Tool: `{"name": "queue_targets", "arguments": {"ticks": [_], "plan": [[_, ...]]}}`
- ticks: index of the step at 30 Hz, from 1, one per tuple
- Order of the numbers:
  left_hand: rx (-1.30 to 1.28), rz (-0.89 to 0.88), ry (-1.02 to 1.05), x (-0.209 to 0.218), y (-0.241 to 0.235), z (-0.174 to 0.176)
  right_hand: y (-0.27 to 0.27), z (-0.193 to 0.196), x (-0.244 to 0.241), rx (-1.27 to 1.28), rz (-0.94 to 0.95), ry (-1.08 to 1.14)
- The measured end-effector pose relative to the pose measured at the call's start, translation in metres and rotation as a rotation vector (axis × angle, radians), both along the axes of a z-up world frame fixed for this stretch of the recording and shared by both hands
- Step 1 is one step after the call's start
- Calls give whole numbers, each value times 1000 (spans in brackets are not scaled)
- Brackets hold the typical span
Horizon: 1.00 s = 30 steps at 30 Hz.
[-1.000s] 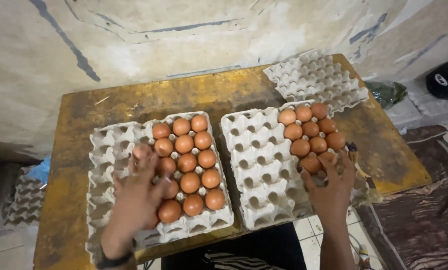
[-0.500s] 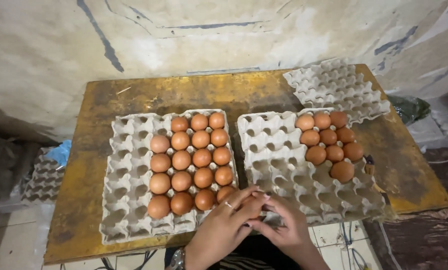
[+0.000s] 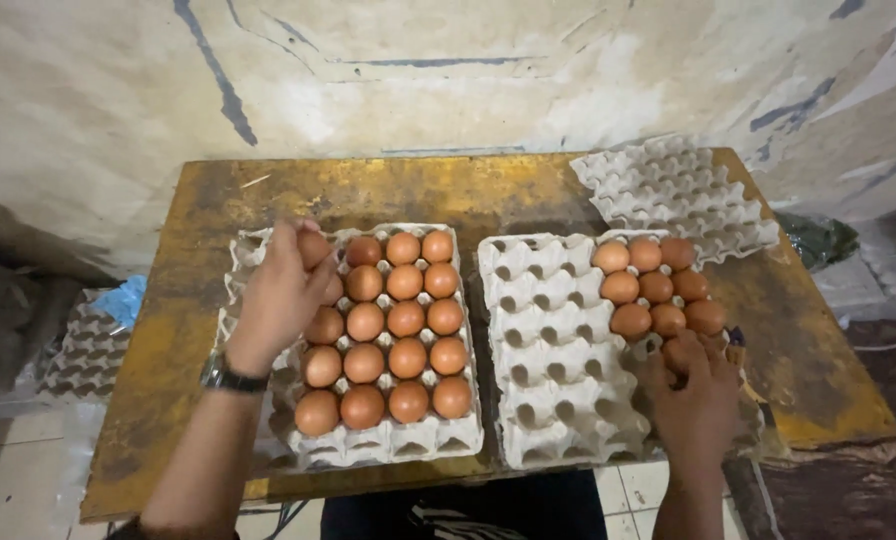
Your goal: The person transfers brown eggs from one egg tray to another on a wooden table. They pick up eggs one by one and place them into empty slots in a second tray, filling it row by row. The person occasionally adjusts the position of the trays and continues until the second tray is full.
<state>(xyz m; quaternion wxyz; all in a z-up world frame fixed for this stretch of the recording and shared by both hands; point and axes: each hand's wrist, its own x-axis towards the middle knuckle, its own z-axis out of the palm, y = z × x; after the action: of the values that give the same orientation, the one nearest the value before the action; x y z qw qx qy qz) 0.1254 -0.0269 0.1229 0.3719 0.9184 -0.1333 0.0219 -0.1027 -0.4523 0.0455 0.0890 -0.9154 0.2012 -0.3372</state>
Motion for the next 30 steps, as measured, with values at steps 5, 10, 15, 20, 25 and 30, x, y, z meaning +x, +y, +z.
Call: {"name": "queue_targets", "arguments": {"ticks": [5, 10, 15, 20, 25, 30], "plan": [[-71, -17, -38, 42, 1, -58, 11, 10, 0, 117, -95, 80], [43, -92, -127, 55, 12, -80, 9, 7, 2, 200, -211, 137], [55, -103, -129, 44, 12, -60, 11, 11, 1, 303, -245, 161], [374, 8, 12, -22, 7, -9, 7, -3, -11, 255, -34, -123], [-117, -458, -130, -131, -52, 2, 86, 9, -21, 377, 92, -21], [-232, -687, -355, -177, -74, -24, 144, 3, -16, 682, 823, -107]]}}
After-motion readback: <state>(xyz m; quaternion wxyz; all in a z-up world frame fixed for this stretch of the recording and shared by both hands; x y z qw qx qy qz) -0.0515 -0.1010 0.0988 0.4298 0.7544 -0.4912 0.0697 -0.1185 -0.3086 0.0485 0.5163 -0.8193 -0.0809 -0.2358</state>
